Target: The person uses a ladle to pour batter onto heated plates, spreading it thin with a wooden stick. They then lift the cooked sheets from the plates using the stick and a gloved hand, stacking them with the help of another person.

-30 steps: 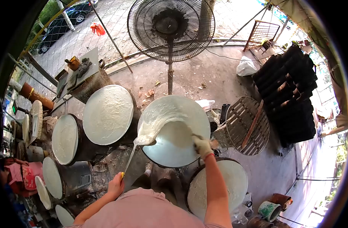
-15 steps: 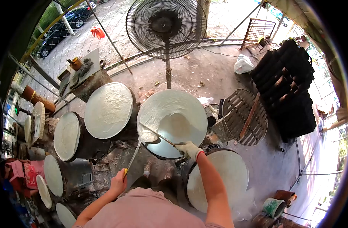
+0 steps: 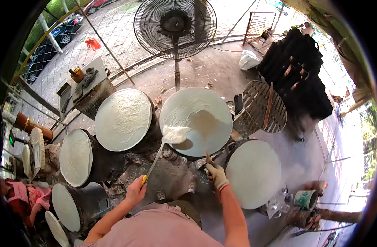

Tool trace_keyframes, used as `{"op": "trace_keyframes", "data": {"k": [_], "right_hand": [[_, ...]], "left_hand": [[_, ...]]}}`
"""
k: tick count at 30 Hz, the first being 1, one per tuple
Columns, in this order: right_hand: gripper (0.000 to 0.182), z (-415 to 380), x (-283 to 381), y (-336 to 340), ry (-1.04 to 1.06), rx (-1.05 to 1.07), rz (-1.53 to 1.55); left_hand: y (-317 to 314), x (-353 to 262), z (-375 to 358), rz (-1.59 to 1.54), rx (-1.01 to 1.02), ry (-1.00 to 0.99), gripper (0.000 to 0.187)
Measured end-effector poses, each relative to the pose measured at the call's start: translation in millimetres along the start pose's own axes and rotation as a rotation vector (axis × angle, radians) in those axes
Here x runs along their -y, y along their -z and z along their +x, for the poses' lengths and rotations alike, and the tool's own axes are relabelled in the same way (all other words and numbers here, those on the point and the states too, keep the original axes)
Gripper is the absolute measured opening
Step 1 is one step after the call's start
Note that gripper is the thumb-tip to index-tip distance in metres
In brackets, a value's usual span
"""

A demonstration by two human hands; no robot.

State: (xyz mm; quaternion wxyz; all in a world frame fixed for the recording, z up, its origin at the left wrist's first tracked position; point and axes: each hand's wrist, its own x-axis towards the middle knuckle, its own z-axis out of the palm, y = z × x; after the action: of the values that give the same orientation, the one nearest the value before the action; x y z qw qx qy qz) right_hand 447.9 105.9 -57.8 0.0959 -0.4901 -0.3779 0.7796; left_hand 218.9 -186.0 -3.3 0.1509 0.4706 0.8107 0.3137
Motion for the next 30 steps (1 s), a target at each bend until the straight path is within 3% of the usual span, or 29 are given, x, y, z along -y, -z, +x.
{"op": "trace_keyframes", "data": {"k": [1, 3, 5, 7, 9, 10, 11, 13, 14, 15, 17, 18, 19, 25, 27, 29, 30], "right_hand": [[0.023, -12, -21, -21, 0.017, -0.036, 0.174], [0.022, -29, -46, -90, -0.036, -0.119, 0.157], [0.023, 3, -80, -144, 0.044, -0.018, 0.021], [0.025, 32, -86, -197, 0.048, 0.033, 0.042], [0.025, 43, -89, -219, 0.135, -0.104, 0.000], [0.030, 41, -95, -225, 0.172, -0.253, 0.079], [0.030, 40, -107, -231, 0.176, -0.261, 0.078], [0.037, 38, -143, -246, 0.158, -0.565, -0.083], [0.043, 41, -161, -266, 0.345, -0.778, -0.289], [0.047, 37, -151, -283, 0.096, -0.673, -0.194], [0.049, 87, -185, -281, 0.338, -0.580, -0.191], [0.045, 67, -156, -273, 0.241, -0.592, -0.473], [0.040, 63, -147, -261, 0.257, -0.632, -0.438], [0.026, 33, -117, -253, 0.177, -0.727, 0.440], [0.025, 17, -120, -263, 0.182, -0.586, 0.345], [0.027, 28, -153, -226, 0.210, -0.617, -0.266], [0.028, 46, -174, -198, 0.248, -0.637, -0.189]], "left_hand": [[8, 6, 1, -0.069, -0.061, -0.054, 0.034], [28, 22, -5, -0.145, -0.106, -0.113, 0.034], [48, 32, -4, -0.291, -0.041, 0.035, 0.033], [79, 26, -7, -0.278, -0.028, 0.031, 0.032], [99, 36, -16, -0.626, 0.032, 0.296, 0.029], [110, 38, -20, -0.771, 0.047, 0.306, 0.028], [115, 47, -25, -0.777, 0.053, 0.302, 0.028], [124, 68, -43, -0.914, 0.028, 0.331, 0.026], [125, 80, -51, -0.948, 0.044, 0.373, 0.026], [127, 84, -55, -0.954, 0.052, 0.371, 0.026], [131, 89, -62, -1.058, 0.047, 0.437, 0.023], [133, 91, -66, -1.058, 0.052, 0.436, 0.023], [136, 93, -70, -1.096, 0.050, 0.475, 0.023], [140, 91, -80, -1.229, -0.009, 0.571, 0.028], [139, 84, -80, -1.233, -0.014, 0.581, 0.027], [136, 73, -75, -1.238, -0.023, 0.569, 0.026], [135, 70, -73, -1.237, -0.018, 0.561, 0.026]]}}
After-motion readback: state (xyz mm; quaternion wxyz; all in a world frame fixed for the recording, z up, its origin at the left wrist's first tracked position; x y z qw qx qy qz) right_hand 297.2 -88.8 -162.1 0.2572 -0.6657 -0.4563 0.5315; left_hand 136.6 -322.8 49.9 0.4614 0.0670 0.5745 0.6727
